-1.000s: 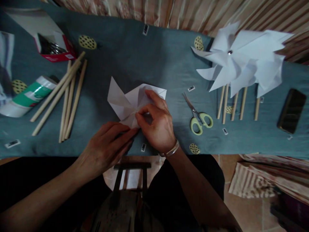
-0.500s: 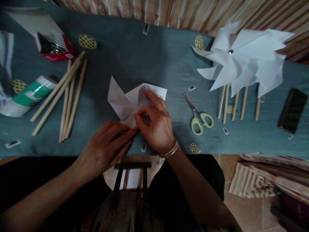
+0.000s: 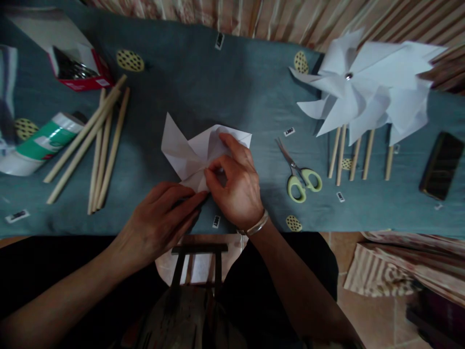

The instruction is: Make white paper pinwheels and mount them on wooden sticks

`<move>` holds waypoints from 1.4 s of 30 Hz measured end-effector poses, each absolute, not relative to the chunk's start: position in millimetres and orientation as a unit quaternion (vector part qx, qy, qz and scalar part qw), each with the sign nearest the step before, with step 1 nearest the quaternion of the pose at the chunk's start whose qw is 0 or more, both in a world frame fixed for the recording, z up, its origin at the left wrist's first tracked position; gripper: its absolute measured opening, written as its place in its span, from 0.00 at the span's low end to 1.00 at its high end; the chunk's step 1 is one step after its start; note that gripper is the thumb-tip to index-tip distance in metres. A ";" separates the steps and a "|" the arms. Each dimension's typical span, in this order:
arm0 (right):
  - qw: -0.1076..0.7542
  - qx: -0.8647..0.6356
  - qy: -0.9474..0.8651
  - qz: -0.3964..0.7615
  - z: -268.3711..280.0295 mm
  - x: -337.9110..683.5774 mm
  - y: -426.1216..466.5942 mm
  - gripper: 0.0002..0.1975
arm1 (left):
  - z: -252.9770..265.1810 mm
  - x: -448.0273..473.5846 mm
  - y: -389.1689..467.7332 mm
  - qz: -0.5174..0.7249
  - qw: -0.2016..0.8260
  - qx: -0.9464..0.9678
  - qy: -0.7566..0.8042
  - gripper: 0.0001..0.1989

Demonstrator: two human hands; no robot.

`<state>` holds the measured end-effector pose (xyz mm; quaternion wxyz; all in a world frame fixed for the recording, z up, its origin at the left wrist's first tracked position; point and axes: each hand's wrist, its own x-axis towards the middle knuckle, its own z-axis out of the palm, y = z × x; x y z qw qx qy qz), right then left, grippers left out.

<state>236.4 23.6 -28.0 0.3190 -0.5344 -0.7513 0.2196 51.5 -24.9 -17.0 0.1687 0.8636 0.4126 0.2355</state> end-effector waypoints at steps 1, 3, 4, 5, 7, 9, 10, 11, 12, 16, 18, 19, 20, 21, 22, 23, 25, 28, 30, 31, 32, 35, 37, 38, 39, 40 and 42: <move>0.320 -0.537 -0.750 0.218 -28.2 236.1 23.6 0.04 | -16.7 51.5 -24.8 0.233 0.170 0.864 0.412 0.14; 0.322 -0.541 -0.747 0.214 -28.5 235.6 23.5 0.04 | -16.2 51.6 -24.8 0.228 0.174 0.864 0.413 0.14; 0.322 -0.542 -0.746 0.214 -28.7 235.5 23.6 0.04 | -15.9 51.7 -24.8 0.227 0.176 0.864 0.414 0.14; 0.323 -0.543 -0.745 0.214 -28.9 235.5 23.7 0.04 | -15.8 51.7 -24.9 0.226 0.178 0.863 0.415 0.14; 0.326 -0.541 -0.745 0.215 -29.4 235.8 23.9 0.03 | -16.0 51.7 -25.2 0.228 0.177 0.863 0.415 0.14; 0.327 -0.538 -0.747 0.213 -29.6 236.1 24.0 0.03 | -16.5 51.6 -25.5 0.230 0.172 0.863 0.415 0.14; 0.328 -0.538 -0.748 0.210 -29.6 236.2 24.0 0.03 | -16.8 51.5 -25.6 0.230 0.169 0.864 0.415 0.14; 0.328 -0.538 -0.748 0.206 -29.7 236.1 23.8 0.04 | -17.0 51.5 -25.6 0.229 0.168 0.864 0.416 0.14; 0.329 -0.540 -0.748 0.204 -29.7 236.0 23.6 0.04 | -17.0 51.5 -25.6 0.228 0.168 0.864 0.416 0.14; 0.339 -0.539 -0.746 0.197 -31.6 235.6 22.7 0.05 | -17.1 52.0 -25.1 0.226 0.172 0.864 0.415 0.14; 0.343 -0.534 -0.747 0.198 -33.0 236.0 22.8 0.05 | -17.3 52.2 -25.1 0.229 0.167 0.865 0.415 0.14; 0.342 -0.533 -0.748 0.200 -33.5 236.3 23.0 0.04 | -17.3 52.1 -25.2 0.230 0.167 0.865 0.414 0.14; 0.340 -0.533 -0.749 0.201 -34.0 236.7 23.2 0.04 | -17.3 52.0 -25.3 0.231 0.167 0.864 0.415 0.14; 0.338 -0.532 -0.750 0.201 -34.2 237.2 23.3 0.04 | -17.2 51.9 -25.4 0.231 0.169 0.864 0.415 0.14; 0.337 -0.531 -0.751 0.200 -34.3 237.6 23.5 0.03 | -17.1 51.7 -25.5 0.231 0.171 0.863 0.416 0.14; 0.337 -0.531 -0.752 0.199 -34.3 238.0 23.5 0.03 | -16.9 51.5 -25.6 0.232 0.171 0.863 0.416 0.14; 0.335 -0.530 -0.753 0.198 -34.1 238.7 23.4 0.03 | -16.4 51.3 -25.8 0.231 0.169 0.863 0.417 0.13; 0.331 -0.530 -0.754 0.204 -33.7 239.1 22.8 0.02 | -16.3 51.6 -26.1 0.229 0.163 0.865 0.415 0.13; 0.330 -0.529 -0.754 0.206 -33.6 239.1 22.4 0.02 | -16.8 52.1 -26.2 0.229 0.159 0.867 0.412 0.13; 0.330 -0.529 -0.754 0.207 -33.6 239.1 22.2 0.02 | -17.1 52.3 -26.3 0.231 0.155 0.868 0.411 0.13; 0.330 -0.529 -0.754 0.209 -33.6 239.1 22.1 0.02 | -17.5 52.5 -26.4 0.232 0.151 0.869 0.410 0.13; 0.328 -0.526 -0.754 0.217 -34.1 239.2 21.7 0.04 | -18.5 52.4 -26.9 0.231 0.146 0.869 0.413 0.13; 0.327 -0.524 -0.755 0.220 -34.3 239.3 21.6 0.05 | -18.8 52.2 -27.2 0.228 0.144 0.869 0.415 0.13; 0.327 -0.524 -0.755 0.220 -34.3 239.3 21.5 0.06 | -18.9 52.1 -27.4 0.227 0.141 0.869 0.415 0.13; 0.327 -0.524 -0.755 0.219 -34.2 239.2 21.6 0.06 | -19.0 52.1 -27.5 0.228 0.138 0.870 0.414 0.13; 0.326 -0.525 -0.756 0.217 -34.0 239.1 21.6 0.07 | -18.9 52.3 -27.6 0.229 0.135 0.871 0.414 0.13; 0.328 -0.523 -0.759 0.207 -33.3 238.7 21.7 0.06 | -18.7 53.2 -27.8 0.227 0.133 0.871 0.414 0.13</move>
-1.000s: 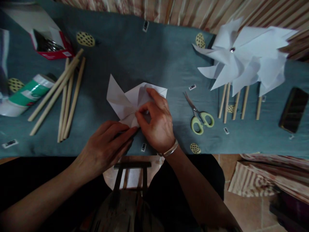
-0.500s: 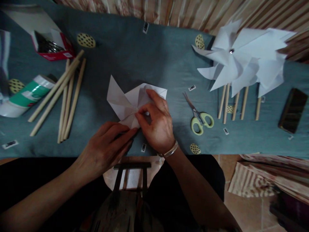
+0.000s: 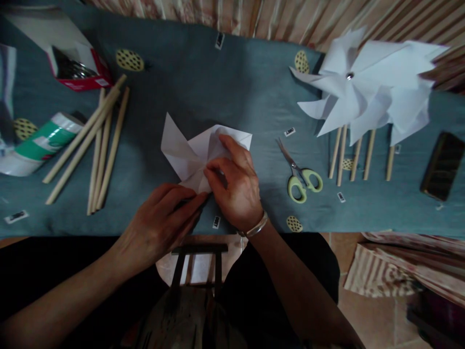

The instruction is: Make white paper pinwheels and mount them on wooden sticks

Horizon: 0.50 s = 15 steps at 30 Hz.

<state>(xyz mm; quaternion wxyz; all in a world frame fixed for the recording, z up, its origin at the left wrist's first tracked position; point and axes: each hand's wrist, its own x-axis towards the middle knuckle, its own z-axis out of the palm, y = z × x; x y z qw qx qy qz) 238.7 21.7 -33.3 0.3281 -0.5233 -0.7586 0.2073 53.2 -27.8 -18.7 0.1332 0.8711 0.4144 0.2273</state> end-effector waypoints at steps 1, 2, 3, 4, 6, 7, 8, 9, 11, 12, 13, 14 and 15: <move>0.330 -0.521 -0.761 0.201 -32.7 238.5 21.7 0.06 | -18.6 53.8 -27.9 0.227 0.134 0.871 0.415 0.13; 0.332 -0.517 -0.764 0.195 -32.1 238.3 21.7 0.06 | -18.6 54.4 -27.9 0.226 0.136 0.871 0.415 0.13; 0.334 -0.513 -0.768 0.190 -31.4 238.2 21.5 0.06 | -18.5 55.0 -28.0 0.226 0.138 0.871 0.414 0.13; 0.335 -0.509 -0.771 0.185 -30.8 238.0 21.2 0.06 | -18.6 55.4 -28.0 0.227 0.138 0.871 0.414 0.13; 0.331 -0.505 -0.776 0.182 -29.6 237.8 19.6 0.07 | -18.9 55.9 -27.8 0.230 0.137 0.871 0.413 0.13; 0.328 -0.503 -0.779 0.180 -29.2 237.6 18.4 0.08 | -19.0 55.9 -27.7 0.232 0.136 0.870 0.413 0.13; 0.325 -0.501 -0.782 0.179 -29.1 237.5 16.8 0.09 | -19.1 55.8 -27.5 0.235 0.135 0.870 0.412 0.13; 0.322 -0.499 -0.784 0.178 -29.2 237.3 14.8 0.11 | -19.1 55.6 -27.4 0.236 0.136 0.870 0.412 0.13; 0.314 -0.497 -0.790 0.175 -30.0 236.7 10.1 0.16 | -18.9 55.2 -27.2 0.234 0.141 0.870 0.410 0.13; 0.309 -0.496 -0.793 0.173 -30.5 236.2 7.6 0.18 | -18.6 55.1 -27.1 0.231 0.142 0.870 0.411 0.13; 0.301 -0.497 -0.796 0.170 -30.9 235.8 5.1 0.19 | -18.2 55.0 -27.0 0.229 0.142 0.870 0.412 0.13; 0.290 -0.498 -0.800 0.168 -31.1 235.3 2.8 0.20 | -17.8 55.0 -26.9 0.228 0.141 0.870 0.414 0.13; 0.280 -0.500 -0.802 0.168 -31.2 234.8 1.0 0.19 | -17.4 55.0 -26.8 0.227 0.140 0.869 0.416 0.13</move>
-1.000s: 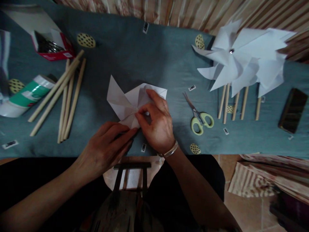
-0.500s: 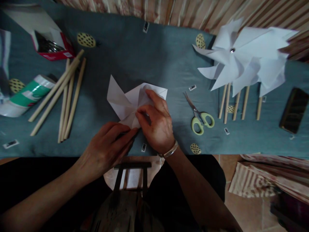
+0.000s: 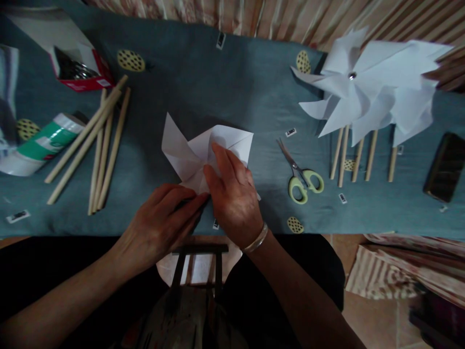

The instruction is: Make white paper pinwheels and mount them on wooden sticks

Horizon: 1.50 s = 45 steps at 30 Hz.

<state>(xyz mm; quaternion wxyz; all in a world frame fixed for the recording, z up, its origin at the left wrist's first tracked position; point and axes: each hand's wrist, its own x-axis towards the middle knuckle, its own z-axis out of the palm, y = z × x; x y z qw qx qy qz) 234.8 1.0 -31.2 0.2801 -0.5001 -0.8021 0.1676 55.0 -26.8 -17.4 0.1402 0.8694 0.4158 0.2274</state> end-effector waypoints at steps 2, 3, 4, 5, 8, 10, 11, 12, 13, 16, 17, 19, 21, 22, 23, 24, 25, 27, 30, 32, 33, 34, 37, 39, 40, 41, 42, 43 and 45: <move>0.266 -0.502 -0.806 0.167 -30.6 234.0 -1.3 0.19 | -16.9 55.4 -26.3 0.225 0.137 0.869 0.418 0.12; 0.261 -0.504 -0.806 0.165 -30.1 233.8 -1.7 0.19 | -16.8 55.8 -26.0 0.224 0.135 0.870 0.419 0.12; 0.256 -0.506 -0.808 0.160 -29.6 233.8 -1.7 0.19 | -16.9 56.2 -25.6 0.223 0.132 0.870 0.420 0.12; 0.249 -0.507 -0.811 0.152 -29.3 234.0 -1.4 0.18 | -17.1 56.6 -25.2 0.223 0.130 0.870 0.420 0.11; 0.238 -0.504 -0.821 0.123 -29.8 235.4 -0.4 0.18 | -18.1 57.4 -24.3 0.231 0.123 0.870 0.419 0.10; 0.250 -0.494 -0.825 0.111 -31.2 236.6 -0.2 0.19 | -18.6 57.2 -24.1 0.239 0.120 0.869 0.416 0.10; 0.258 -0.489 -0.826 0.107 -32.0 237.1 -0.4 0.20 | -18.7 57.0 -24.1 0.241 0.120 0.869 0.415 0.10; 0.262 -0.485 -0.828 0.104 -32.6 237.5 -0.7 0.20 | -18.6 56.7 -24.3 0.240 0.122 0.868 0.416 0.10; 0.262 -0.483 -0.829 0.102 -33.0 237.7 -1.1 0.20 | -18.4 56.5 -24.6 0.238 0.126 0.868 0.417 0.10; 0.254 -0.484 -0.832 0.097 -32.6 237.3 -1.8 0.18 | -17.7 55.9 -25.3 0.237 0.139 0.865 0.420 0.11; 0.251 -0.485 -0.833 0.094 -32.1 236.9 -1.9 0.17 | -17.4 55.9 -25.5 0.238 0.142 0.865 0.419 0.11; 0.237 -0.488 -0.836 0.084 -31.1 235.8 -1.8 0.16 | -17.0 55.8 -25.6 0.236 0.146 0.865 0.418 0.11; 0.214 -0.494 -0.840 0.070 -30.9 234.0 -1.5 0.15 | -16.9 55.8 -25.4 0.227 0.150 0.866 0.420 0.12; 0.205 -0.495 -0.842 0.065 -31.3 232.9 -1.3 0.14 | -16.8 55.8 -25.2 0.224 0.151 0.866 0.420 0.12; 0.200 -0.496 -0.843 0.062 -32.1 231.7 -1.2 0.14 | -16.8 56.0 -25.0 0.223 0.150 0.866 0.421 0.12; 0.202 -0.496 -0.842 0.062 -33.0 230.6 -1.0 0.14 | -16.9 56.1 -24.8 0.223 0.148 0.867 0.421 0.12; 0.208 -0.498 -0.839 0.068 -34.0 229.7 -0.7 0.14 | -16.9 56.3 -24.6 0.224 0.145 0.867 0.420 0.12; 0.225 -0.504 -0.829 0.092 -34.7 229.7 0.4 0.15 | -16.9 56.5 -24.0 0.226 0.141 0.868 0.419 0.12; 0.239 -0.503 -0.817 0.150 -29.3 235.7 4.3 0.17 | -16.8 56.1 -23.3 0.229 0.140 0.870 0.414 0.11; 0.250 -0.490 -0.812 0.194 -21.9 243.6 8.8 0.18 | -16.8 56.0 -22.9 0.231 0.138 0.870 0.414 0.11; 0.256 -0.488 -0.807 0.212 -18.2 248.1 11.8 0.18 | -16.8 56.1 -22.7 0.232 0.136 0.870 0.414 0.10; 0.265 -0.490 -0.801 0.221 -15.1 252.7 15.2 0.19 | -16.8 56.4 -22.3 0.234 0.132 0.870 0.414 0.10; 0.273 -0.525 -0.784 0.186 -12.5 263.6 28.1 0.20 | -16.8 57.9 -20.1 0.248 0.119 0.870 0.409 0.10; 0.263 -0.543 -0.783 0.151 -15.9 266.8 37.6 0.22 | -16.9 59.0 -17.6 0.260 0.111 0.870 0.404 0.10; 0.257 -0.544 -0.786 0.141 -18.1 267.1 42.1 0.23 | -16.9 59.3 -16.2 0.264 0.107 0.870 0.401 0.10; 0.251 -0.542 -0.790 0.137 -20.1 266.7 46.1 0.24 | -16.8 59.5 -14.8 0.268 0.102 0.871 0.399 0.10; 0.245 -0.539 -0.794 0.135 -21.5 265.9 49.4 0.24 | -16.7 59.4 -13.5 0.268 0.097 0.872 0.398 0.10; 0.240 -0.536 -0.798 0.134 -22.3 265.1 51.9 0.24 | -16.6 59.1 -12.3 0.267 0.092 0.873 0.398 0.10; 0.228 -0.535 -0.803 0.129 -21.8 264.2 54.4 0.23 | -16.3 57.4 -10.3 0.262 0.082 0.874 0.402 0.09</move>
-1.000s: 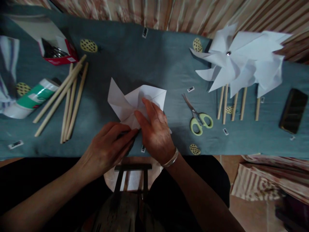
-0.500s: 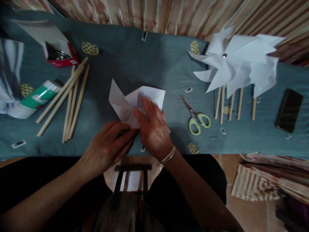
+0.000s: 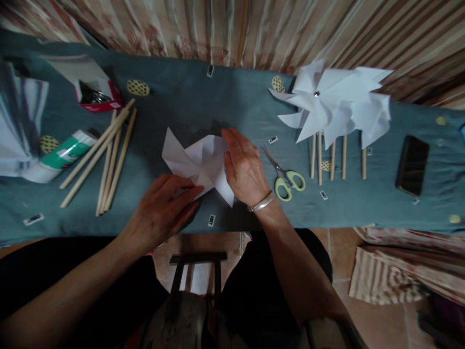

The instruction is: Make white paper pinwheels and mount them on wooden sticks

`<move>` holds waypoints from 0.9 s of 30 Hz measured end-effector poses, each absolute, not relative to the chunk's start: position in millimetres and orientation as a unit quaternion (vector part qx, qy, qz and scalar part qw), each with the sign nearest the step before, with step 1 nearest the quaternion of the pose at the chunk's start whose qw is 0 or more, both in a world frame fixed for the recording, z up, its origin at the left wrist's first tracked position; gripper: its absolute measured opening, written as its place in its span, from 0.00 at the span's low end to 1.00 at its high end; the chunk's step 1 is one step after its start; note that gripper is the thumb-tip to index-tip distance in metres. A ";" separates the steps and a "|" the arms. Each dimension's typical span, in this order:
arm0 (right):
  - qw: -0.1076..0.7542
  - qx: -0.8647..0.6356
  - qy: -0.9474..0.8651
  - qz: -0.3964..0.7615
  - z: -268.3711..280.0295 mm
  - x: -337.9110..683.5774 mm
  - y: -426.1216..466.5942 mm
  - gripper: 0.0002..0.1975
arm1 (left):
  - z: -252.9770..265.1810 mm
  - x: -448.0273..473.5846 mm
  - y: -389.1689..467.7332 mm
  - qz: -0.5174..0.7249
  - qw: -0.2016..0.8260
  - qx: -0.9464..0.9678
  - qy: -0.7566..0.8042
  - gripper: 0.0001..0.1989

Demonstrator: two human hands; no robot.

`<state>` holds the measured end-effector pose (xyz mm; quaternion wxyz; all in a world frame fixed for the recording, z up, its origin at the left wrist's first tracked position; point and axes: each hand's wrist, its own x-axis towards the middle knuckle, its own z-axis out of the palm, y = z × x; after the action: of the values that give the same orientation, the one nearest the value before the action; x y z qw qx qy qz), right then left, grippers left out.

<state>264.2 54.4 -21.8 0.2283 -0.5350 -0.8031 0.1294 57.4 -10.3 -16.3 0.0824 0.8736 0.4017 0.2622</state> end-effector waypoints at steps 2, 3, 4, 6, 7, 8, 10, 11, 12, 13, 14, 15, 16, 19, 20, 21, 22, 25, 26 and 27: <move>0.222 -0.539 -0.804 0.122 -19.6 265.8 53.7 0.21 | -16.5 54.0 -8.2 0.261 0.070 0.873 0.406 0.09; 0.222 -0.538 -0.804 0.119 -18.3 267.6 52.2 0.21 | -16.9 51.5 -6.8 0.262 0.062 0.872 0.408 0.09; 0.227 -0.536 -0.805 0.116 -17.1 269.8 50.0 0.20 | -17.5 48.5 -5.1 0.266 0.051 0.871 0.411 0.09; 0.247 -0.535 -0.800 0.111 -15.1 274.9 43.6 0.19 | -18.8 41.1 -0.9 0.271 0.026 0.865 0.421 0.08; 0.259 -0.538 -0.794 0.111 -14.4 277.2 39.5 0.18 | -19.4 37.0 1.4 0.272 0.017 0.862 0.427 0.09; 0.271 -0.543 -0.786 0.115 -13.7 279.1 34.9 0.17 | -19.7 32.9 3.6 0.266 0.017 0.860 0.436 0.09; 0.286 -0.563 -0.763 0.136 -12.5 281.0 24.7 0.15 | -19.6 25.8 7.3 0.262 0.035 0.852 0.452 0.11; 0.289 -0.574 -0.751 0.152 -12.0 281.0 19.7 0.14 | -19.0 23.3 8.4 0.263 0.046 0.848 0.458 0.12; 0.290 -0.583 -0.740 0.169 -11.6 280.6 14.9 0.13 | -18.3 21.8 8.9 0.267 0.053 0.843 0.463 0.13; 0.291 -0.591 -0.729 0.186 -11.4 279.8 10.7 0.12 | -17.5 21.4 8.6 0.273 0.054 0.840 0.466 0.13; 0.293 -0.598 -0.718 0.202 -11.4 278.8 7.0 0.12 | -16.8 22.2 7.8 0.279 0.050 0.840 0.463 0.12; 0.293 -0.605 -0.708 0.217 -11.5 277.7 4.1 0.12 | -16.4 24.2 6.3 0.284 0.042 0.844 0.453 0.11; 0.294 -0.610 -0.699 0.231 -11.7 276.6 1.8 0.13 | -16.3 27.1 4.3 0.290 0.035 0.849 0.440 0.10; 0.293 -0.618 -0.679 0.267 -12.2 273.6 -2.2 0.13 | -18.2 38.9 -3.3 0.288 0.038 0.873 0.391 0.14; 0.291 -0.618 -0.676 0.276 -12.2 272.7 -3.0 0.13 | -19.3 42.8 -5.6 0.279 0.043 0.881 0.381 0.16; 0.290 -0.616 -0.675 0.283 -12.0 271.9 -3.6 0.13 | -20.4 46.3 -7.6 0.269 0.045 0.886 0.376 0.18; 0.289 -0.614 -0.676 0.288 -11.8 271.2 -4.1 0.12 | -21.2 49.0 -9.1 0.257 0.045 0.890 0.374 0.18; 0.280 -0.614 -0.682 0.283 -10.2 270.7 -4.9 0.12 | -21.5 52.9 -11.4 0.221 0.044 0.896 0.381 0.16; 0.278 -0.614 -0.687 0.272 -9.5 271.1 -5.0 0.11 | -20.9 53.1 -11.8 0.211 0.045 0.898 0.383 0.15; 0.276 -0.614 -0.694 0.256 -8.7 271.7 -5.2 0.11 | -20.0 53.0 -12.2 0.203 0.045 0.900 0.384 0.14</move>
<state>271.7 -5.2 -8.7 0.2761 -0.6138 -0.6939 0.2561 53.0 -12.2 -20.0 0.0449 0.8999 0.3836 0.2025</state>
